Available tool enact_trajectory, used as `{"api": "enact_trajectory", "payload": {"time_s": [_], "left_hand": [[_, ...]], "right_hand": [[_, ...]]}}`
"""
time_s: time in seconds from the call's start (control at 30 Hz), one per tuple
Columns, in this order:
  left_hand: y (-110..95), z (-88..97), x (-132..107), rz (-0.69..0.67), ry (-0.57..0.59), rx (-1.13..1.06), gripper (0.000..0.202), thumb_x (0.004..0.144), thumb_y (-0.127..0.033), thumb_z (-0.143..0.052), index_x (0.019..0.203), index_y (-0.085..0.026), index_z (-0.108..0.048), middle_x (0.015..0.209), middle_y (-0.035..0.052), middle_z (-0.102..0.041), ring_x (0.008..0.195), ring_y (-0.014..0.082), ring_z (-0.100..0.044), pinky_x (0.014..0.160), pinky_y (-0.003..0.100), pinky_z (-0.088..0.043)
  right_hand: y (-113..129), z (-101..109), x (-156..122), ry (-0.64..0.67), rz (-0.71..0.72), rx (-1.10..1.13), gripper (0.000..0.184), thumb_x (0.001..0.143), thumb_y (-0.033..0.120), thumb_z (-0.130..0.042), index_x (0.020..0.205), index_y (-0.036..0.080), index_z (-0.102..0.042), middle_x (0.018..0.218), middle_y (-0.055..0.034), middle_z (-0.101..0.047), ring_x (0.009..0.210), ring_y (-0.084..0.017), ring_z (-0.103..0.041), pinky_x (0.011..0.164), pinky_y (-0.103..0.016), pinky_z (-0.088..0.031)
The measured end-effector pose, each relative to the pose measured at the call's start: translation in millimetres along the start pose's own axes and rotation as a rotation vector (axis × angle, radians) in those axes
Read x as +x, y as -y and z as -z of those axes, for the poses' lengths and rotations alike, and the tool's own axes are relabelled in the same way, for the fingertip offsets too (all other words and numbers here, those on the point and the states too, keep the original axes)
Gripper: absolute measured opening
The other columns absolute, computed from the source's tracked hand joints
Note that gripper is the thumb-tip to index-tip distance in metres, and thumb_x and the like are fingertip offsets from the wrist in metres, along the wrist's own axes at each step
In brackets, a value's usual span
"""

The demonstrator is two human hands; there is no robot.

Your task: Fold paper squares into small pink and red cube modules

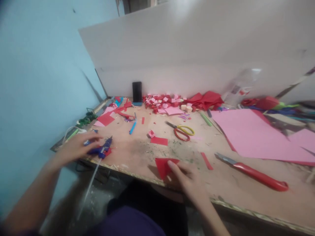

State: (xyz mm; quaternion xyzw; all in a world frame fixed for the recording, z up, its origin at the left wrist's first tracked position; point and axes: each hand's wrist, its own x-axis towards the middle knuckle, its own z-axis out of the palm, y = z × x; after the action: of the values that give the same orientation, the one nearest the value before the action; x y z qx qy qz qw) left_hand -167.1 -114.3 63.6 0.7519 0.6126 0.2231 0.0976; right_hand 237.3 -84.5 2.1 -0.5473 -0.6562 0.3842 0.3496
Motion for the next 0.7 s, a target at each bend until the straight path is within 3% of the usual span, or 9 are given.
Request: {"api": "enact_trajectory", "payload": {"time_s": [0.13,0.23,0.33,0.5,0.7], "left_hand": [[39.9,-23.5,-33.4,0.094,0.151,0.189,0.037,0.095,-0.033,-0.058,0.129,-0.025,-0.070,0.132,0.0086,-0.069,0.121,0.0281,-0.064,0.105,0.039,-0.048],[46.3,-36.4,-37.0,0.110,0.146,0.231,0.037,0.096,-0.024,-0.051,0.128,-0.024,-0.070,0.133,0.0087,-0.070,0.123,0.0273,-0.063,0.107,0.039,-0.047],[39.0,-40.0,-23.2,0.146,0.094,0.257,0.036,0.096,-0.024,-0.051,0.126,-0.023,-0.071,0.129,0.0088,-0.072,0.119,0.0278,-0.066,0.105,0.039,-0.049],[25.9,-45.1,19.1,0.242,-0.064,0.308,0.040,0.098,-0.027,-0.049,0.132,-0.015,-0.067,0.133,0.0128,-0.070,0.121,0.0287,-0.065,0.104,0.036,-0.048],[22.8,-58.3,56.9,0.344,-0.074,0.431,0.032,0.096,-0.027,-0.051,0.115,-0.012,-0.073,0.109,0.0182,-0.076,0.104,0.0330,-0.071,0.089,0.038,-0.051]], "right_hand": [[6.6,-3.1,1.2,0.037,0.066,0.005,0.054,0.090,0.058,-0.057,0.051,0.021,-0.053,0.051,-0.0013,-0.049,0.050,-0.017,-0.043,0.050,-0.030,-0.033],[9.6,-3.5,0.0,0.020,0.059,0.006,0.054,0.090,0.059,-0.057,0.050,0.021,-0.052,0.051,-0.0013,-0.048,0.050,-0.017,-0.042,0.049,-0.030,-0.031],[9.0,-3.4,-2.0,0.016,0.042,0.003,0.053,0.090,0.058,-0.057,0.052,0.021,-0.054,0.052,-0.0014,-0.050,0.052,-0.018,-0.045,0.050,-0.030,-0.033],[4.1,-3.2,-2.8,0.006,0.007,-0.002,0.053,0.089,0.059,-0.057,0.053,0.021,-0.051,0.054,-0.0007,-0.048,0.054,-0.018,-0.046,0.052,-0.030,-0.033],[2.2,-3.0,-5.4,-0.026,0.027,-0.009,0.053,0.090,0.058,-0.056,0.054,0.022,-0.049,0.054,-0.0002,-0.048,0.054,-0.017,-0.044,0.053,-0.031,-0.033]]}}
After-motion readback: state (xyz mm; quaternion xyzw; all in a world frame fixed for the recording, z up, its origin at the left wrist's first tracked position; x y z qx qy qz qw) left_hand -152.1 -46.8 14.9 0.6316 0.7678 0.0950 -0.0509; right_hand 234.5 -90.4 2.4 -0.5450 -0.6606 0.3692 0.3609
